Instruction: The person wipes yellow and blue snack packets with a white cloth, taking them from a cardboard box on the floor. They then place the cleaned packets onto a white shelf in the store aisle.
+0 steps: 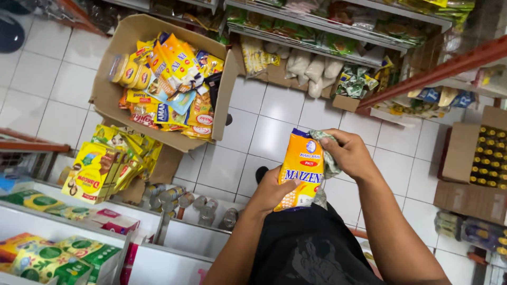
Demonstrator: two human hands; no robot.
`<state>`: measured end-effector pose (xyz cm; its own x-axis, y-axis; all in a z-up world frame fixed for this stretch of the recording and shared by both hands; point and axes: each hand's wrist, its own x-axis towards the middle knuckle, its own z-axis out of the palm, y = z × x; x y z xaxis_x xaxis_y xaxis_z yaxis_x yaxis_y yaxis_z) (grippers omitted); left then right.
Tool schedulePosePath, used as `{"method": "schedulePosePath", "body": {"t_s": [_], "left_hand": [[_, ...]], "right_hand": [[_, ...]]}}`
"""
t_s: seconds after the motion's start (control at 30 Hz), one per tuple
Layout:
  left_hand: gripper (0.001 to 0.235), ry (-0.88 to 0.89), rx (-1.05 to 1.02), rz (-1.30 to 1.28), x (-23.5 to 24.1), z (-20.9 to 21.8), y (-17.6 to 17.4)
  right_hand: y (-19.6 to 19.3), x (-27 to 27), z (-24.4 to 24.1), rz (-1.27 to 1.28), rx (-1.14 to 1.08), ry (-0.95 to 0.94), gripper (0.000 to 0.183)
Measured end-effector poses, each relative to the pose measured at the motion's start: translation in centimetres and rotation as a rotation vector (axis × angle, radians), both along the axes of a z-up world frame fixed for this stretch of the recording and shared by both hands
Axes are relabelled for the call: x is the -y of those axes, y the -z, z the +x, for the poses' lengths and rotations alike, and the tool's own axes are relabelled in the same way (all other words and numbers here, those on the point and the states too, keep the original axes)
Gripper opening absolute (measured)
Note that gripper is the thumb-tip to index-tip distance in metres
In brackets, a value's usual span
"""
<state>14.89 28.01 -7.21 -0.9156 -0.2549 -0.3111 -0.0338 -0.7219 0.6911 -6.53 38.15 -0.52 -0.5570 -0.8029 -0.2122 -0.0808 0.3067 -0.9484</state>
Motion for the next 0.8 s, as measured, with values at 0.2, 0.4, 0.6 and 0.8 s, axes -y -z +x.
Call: {"method": "schedulePosePath", "body": {"t_s": [0.2, 0.4, 0.6, 0.8], "left_hand": [[0.037, 0.005, -0.019, -0.092, -1.0, 0.1, -0.2], [0.035, 0.054, 0.045, -0.131, -1.3, -0.4, -0.4], [0.035, 0.184, -0.016, -0.112, -1.2, -1.4, -1.3], [0.038, 0.234, -0.063, -0.206, -2.3, -3.7, -1.8]], "right_hand": [[7.4, -0.9, -0.1, -0.064, -0.05, 0.209, 0.047], [1.7, -1.3, -0.6, -0.083, 0.204, 0.123, 0.029], [4.8, -4.7, 0.2, -0.036, -0.109, 0.127, 0.032], [5.8, -5.7, -1.6, -0.262, 0.084, 0.468, 0.039]]}}
